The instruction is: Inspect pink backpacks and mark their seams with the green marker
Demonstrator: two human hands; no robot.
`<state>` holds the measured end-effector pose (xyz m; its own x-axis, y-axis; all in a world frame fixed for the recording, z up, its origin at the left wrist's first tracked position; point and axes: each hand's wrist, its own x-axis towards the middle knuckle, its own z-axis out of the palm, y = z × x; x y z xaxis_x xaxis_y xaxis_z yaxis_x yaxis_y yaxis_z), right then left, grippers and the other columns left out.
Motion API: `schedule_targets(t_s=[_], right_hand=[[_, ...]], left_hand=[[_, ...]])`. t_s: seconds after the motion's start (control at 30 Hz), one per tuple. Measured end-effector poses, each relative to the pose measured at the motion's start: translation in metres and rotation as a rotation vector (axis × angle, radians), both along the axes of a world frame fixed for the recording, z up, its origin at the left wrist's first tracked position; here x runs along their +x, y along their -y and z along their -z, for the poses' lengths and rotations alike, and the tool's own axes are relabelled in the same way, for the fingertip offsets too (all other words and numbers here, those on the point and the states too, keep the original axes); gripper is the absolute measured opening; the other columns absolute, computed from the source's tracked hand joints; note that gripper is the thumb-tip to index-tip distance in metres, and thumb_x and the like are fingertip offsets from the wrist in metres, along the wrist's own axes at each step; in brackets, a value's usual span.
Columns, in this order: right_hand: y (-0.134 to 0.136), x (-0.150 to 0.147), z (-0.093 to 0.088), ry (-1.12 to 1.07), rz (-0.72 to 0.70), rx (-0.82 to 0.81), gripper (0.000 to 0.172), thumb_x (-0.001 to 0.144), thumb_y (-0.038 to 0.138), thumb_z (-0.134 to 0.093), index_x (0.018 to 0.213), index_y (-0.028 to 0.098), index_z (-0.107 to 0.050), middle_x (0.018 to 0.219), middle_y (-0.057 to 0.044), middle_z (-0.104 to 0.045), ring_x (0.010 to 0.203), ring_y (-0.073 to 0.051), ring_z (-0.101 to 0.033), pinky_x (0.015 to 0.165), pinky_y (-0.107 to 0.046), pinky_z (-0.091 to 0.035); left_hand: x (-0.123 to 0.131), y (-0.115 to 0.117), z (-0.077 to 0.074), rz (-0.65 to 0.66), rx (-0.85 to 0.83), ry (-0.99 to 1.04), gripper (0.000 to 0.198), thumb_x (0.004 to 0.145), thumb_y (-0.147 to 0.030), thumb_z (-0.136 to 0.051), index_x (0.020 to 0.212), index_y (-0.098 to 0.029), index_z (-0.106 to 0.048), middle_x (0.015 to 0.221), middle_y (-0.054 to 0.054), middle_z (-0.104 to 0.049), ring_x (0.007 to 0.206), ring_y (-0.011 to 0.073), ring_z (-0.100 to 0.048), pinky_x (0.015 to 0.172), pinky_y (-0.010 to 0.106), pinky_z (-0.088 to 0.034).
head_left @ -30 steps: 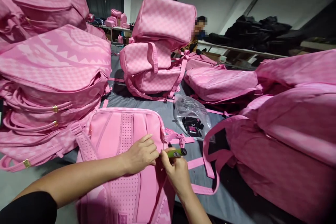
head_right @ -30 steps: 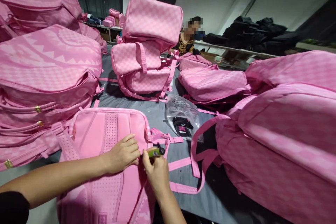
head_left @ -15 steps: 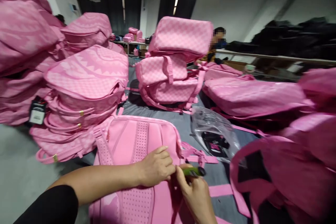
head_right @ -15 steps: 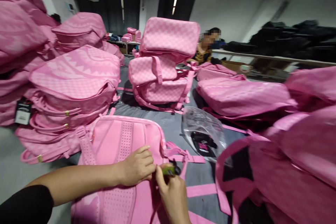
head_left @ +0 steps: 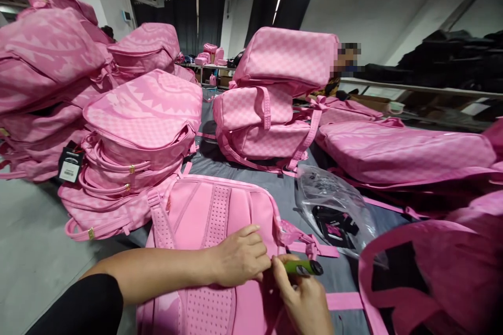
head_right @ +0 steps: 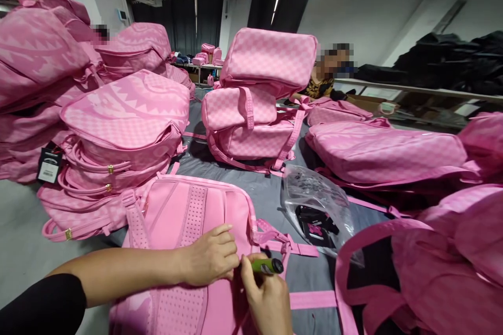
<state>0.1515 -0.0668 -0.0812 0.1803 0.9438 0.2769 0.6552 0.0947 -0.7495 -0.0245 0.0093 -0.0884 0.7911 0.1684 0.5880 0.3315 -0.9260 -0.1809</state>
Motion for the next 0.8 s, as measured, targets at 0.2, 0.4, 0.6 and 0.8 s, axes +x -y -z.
schedule_targets(t_s=[0.2,0.4,0.6,0.8], right_hand=[[0.03,0.005,-0.021,-0.173,0.186,0.057,0.042,0.086,0.06,-0.057,0.073,0.02,-0.062,0.05,-0.001,-0.059,0.043,-0.018,-0.057,0.042,-0.027,-0.043],[0.053,-0.015,-0.031,-0.64,0.165,0.086,0.028,0.089,0.048,-0.063,0.081,0.021,-0.06,0.053,0.004,-0.058,0.038,-0.012,-0.05,0.038,-0.023,-0.04],[0.056,-0.025,-0.025,-0.289,0.037,0.159,0.015,0.09,0.035,-0.064,0.088,0.02,-0.066,0.073,-0.002,-0.068,0.059,-0.015,-0.062,0.054,-0.028,-0.051],[0.086,-0.019,-0.026,-0.259,0.1,0.325,0.014,0.094,0.027,-0.062,0.106,0.022,-0.067,0.089,-0.005,-0.073,0.069,-0.018,-0.071,0.058,-0.03,-0.058]], left_hand=[[-0.021,0.026,-0.028,0.048,-0.041,0.052,0.036,0.097,-0.047,-0.055,0.075,-0.018,-0.056,0.072,-0.002,-0.057,0.077,0.0157,-0.054,0.107,0.037,-0.039],[-0.034,0.035,-0.048,0.059,-0.03,0.009,0.027,0.099,-0.038,-0.054,0.081,-0.018,-0.058,0.078,0.0,-0.062,0.09,0.0176,-0.056,0.113,0.037,-0.034],[-0.033,0.041,-0.055,0.0,-0.03,-0.051,0.035,0.102,-0.043,-0.045,0.081,-0.018,-0.059,0.079,0.001,-0.063,0.088,0.0184,-0.055,0.11,0.038,-0.035],[-0.042,0.051,-0.081,-0.011,-0.039,-0.061,0.04,0.102,-0.045,-0.042,0.075,-0.019,-0.055,0.074,0.0,-0.059,0.08,0.0174,-0.053,0.107,0.037,-0.036]])
